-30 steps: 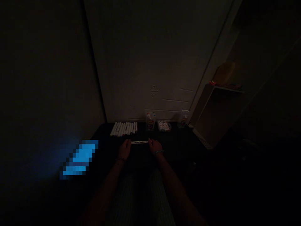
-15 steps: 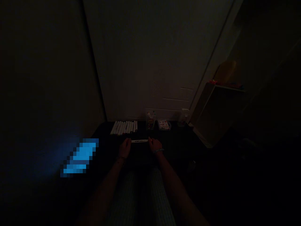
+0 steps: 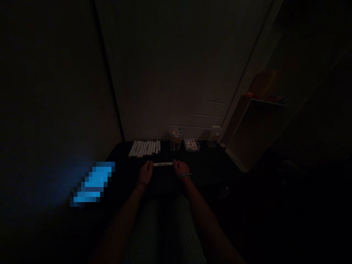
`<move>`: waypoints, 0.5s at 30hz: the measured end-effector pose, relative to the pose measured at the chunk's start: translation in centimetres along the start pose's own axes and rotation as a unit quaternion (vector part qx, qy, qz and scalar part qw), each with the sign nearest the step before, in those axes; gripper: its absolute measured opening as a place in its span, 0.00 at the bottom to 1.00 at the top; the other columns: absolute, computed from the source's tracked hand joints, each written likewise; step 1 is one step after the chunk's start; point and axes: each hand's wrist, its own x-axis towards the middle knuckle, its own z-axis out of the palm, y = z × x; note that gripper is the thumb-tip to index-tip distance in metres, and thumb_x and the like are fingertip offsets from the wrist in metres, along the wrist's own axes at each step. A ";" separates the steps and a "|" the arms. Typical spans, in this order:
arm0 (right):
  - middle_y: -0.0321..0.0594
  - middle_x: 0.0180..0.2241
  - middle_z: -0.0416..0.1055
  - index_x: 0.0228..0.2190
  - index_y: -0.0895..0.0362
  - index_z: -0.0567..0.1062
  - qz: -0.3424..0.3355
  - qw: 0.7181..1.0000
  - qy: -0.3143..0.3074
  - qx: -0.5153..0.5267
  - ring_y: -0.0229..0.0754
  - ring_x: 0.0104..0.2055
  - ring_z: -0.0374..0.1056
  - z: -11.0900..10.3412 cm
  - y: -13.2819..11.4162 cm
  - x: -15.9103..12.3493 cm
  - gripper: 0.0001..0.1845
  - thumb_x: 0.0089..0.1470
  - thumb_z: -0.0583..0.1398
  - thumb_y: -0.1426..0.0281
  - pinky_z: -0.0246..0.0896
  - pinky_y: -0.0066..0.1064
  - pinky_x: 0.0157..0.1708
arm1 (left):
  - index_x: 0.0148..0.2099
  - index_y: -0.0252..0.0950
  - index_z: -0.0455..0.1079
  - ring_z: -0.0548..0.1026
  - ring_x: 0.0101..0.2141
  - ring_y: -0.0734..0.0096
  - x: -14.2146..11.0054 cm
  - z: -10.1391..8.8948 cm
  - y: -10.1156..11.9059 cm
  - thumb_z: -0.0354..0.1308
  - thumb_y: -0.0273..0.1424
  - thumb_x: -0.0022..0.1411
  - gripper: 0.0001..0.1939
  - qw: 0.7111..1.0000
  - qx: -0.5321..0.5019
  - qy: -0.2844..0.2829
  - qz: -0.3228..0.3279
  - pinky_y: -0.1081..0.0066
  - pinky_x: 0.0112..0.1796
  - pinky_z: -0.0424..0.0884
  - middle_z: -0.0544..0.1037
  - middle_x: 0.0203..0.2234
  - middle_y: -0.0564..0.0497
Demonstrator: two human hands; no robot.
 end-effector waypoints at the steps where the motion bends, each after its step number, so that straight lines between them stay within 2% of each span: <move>1: 0.42 0.31 0.71 0.31 0.56 0.72 0.000 1.000 -0.002 0.001 0.37 0.35 0.66 0.0 0.0 0.0 0.30 0.58 0.37 0.55 0.53 0.25 0.32 | 0.35 0.35 0.65 0.67 0.30 0.72 0.0 -0.1 0.1 0.42 0.41 0.55 0.16 1.000 -0.002 0.000 0.000 0.75 0.33 0.62 0.72 0.27 0.52; 7: 0.42 0.31 0.71 0.31 0.56 0.72 -0.004 1.000 -0.005 0.000 0.37 0.36 0.66 0.0 0.0 0.0 0.29 0.58 0.37 0.55 0.53 0.24 0.33 | 0.35 0.35 0.65 0.67 0.30 0.73 -0.1 -0.3 0.2 0.41 0.41 0.56 0.17 1.000 0.008 -0.014 0.003 0.76 0.32 0.61 0.72 0.27 0.52; 15: 0.43 0.32 0.71 0.32 0.57 0.72 -0.003 1.000 0.000 -0.003 0.38 0.37 0.66 0.1 -0.1 -0.1 0.29 0.58 0.37 0.56 0.54 0.25 0.35 | 0.37 0.35 0.66 0.68 0.31 0.72 -0.1 -0.1 0.3 0.42 0.40 0.56 0.17 1.000 0.006 0.001 0.001 0.76 0.32 0.61 0.72 0.28 0.51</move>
